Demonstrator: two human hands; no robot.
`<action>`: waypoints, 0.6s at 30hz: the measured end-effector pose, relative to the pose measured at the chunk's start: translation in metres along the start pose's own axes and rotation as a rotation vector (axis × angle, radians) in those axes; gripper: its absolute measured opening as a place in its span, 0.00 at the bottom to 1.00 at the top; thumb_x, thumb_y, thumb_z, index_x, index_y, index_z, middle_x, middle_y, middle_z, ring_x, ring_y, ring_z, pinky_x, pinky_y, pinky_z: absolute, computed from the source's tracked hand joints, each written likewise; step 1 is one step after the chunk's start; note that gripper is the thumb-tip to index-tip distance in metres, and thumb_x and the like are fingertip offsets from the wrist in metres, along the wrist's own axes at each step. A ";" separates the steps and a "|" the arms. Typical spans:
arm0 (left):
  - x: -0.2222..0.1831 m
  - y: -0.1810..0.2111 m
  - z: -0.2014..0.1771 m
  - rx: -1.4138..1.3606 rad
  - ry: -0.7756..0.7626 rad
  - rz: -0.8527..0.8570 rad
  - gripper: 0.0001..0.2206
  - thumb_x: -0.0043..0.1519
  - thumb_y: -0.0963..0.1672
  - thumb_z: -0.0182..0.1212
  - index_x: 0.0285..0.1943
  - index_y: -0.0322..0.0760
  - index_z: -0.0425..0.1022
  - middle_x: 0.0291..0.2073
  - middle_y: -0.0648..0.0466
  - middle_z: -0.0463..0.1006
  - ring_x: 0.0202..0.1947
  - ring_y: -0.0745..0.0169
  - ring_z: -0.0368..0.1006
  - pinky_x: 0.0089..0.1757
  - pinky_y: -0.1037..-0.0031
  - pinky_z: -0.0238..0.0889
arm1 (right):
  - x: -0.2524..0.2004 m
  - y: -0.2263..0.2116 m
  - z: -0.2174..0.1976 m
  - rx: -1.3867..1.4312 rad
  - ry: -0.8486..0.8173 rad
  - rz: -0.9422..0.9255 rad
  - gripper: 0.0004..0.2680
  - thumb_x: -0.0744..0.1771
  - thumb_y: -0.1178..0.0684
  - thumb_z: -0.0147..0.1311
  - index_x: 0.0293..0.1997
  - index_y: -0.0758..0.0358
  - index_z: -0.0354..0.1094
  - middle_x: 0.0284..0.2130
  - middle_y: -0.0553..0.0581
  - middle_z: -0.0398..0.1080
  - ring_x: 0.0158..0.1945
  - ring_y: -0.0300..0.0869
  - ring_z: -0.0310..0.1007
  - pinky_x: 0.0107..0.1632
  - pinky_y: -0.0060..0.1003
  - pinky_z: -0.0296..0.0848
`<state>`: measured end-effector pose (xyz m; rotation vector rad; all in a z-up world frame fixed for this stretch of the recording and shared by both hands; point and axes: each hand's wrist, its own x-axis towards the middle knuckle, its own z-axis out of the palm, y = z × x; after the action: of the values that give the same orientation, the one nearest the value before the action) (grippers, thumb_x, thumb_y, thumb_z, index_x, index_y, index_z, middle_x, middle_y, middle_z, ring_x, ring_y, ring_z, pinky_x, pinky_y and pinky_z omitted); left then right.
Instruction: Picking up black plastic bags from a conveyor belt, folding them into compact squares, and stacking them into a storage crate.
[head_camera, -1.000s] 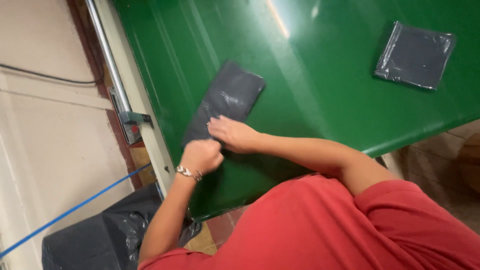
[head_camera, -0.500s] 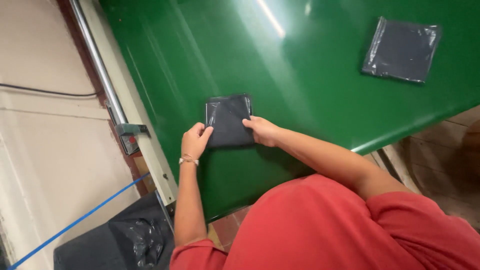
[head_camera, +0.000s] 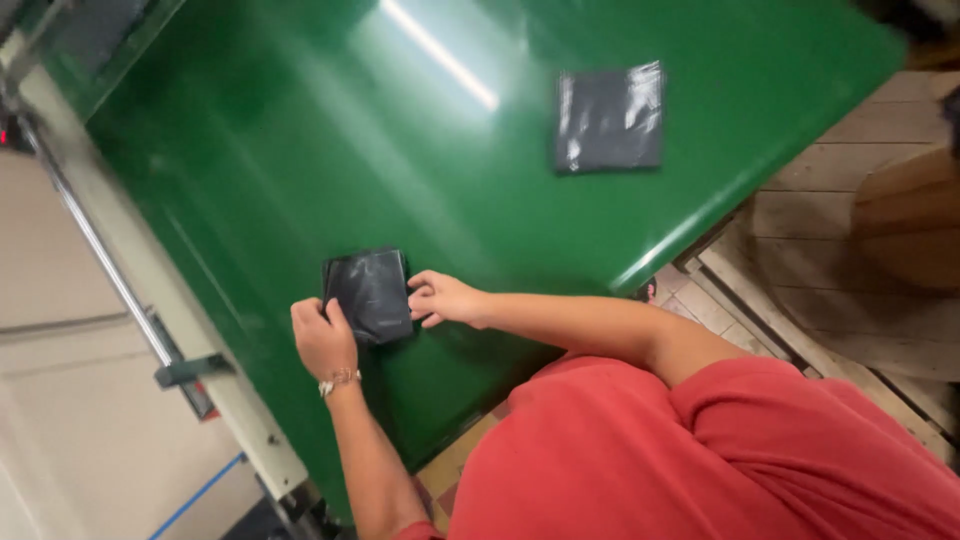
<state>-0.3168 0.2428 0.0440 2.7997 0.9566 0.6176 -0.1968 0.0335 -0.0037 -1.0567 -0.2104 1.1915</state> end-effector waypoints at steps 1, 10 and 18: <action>0.001 0.027 -0.014 -0.045 0.085 0.142 0.10 0.68 0.49 0.56 0.45 0.42 0.67 0.36 0.56 0.66 0.38 0.49 0.71 0.39 0.62 0.69 | -0.012 -0.009 -0.016 -0.016 -0.013 -0.052 0.25 0.67 0.55 0.53 0.71 0.71 0.44 0.55 0.71 0.65 0.53 0.57 0.73 0.51 0.53 0.76; 0.025 0.312 0.011 -0.427 0.211 0.248 0.07 0.64 0.45 0.61 0.43 0.41 0.69 0.35 0.52 0.75 0.35 0.40 0.76 0.37 0.55 0.69 | -0.122 -0.135 -0.209 -0.345 0.404 -0.586 0.29 0.65 0.54 0.61 0.70 0.74 0.44 0.59 0.74 0.63 0.60 0.60 0.66 0.61 0.55 0.67; 0.036 0.447 0.129 -0.300 -0.180 -0.110 0.12 0.68 0.54 0.47 0.43 0.49 0.63 0.31 0.51 0.81 0.33 0.33 0.78 0.39 0.48 0.69 | -0.156 -0.200 -0.328 -0.588 0.708 -0.487 0.28 0.64 0.57 0.58 0.71 0.56 0.46 0.36 0.61 0.77 0.31 0.50 0.79 0.34 0.41 0.79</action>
<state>0.0131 -0.0876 0.0457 2.4722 0.8927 0.4435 0.0774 -0.2752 0.0311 -1.7540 -0.2456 0.2639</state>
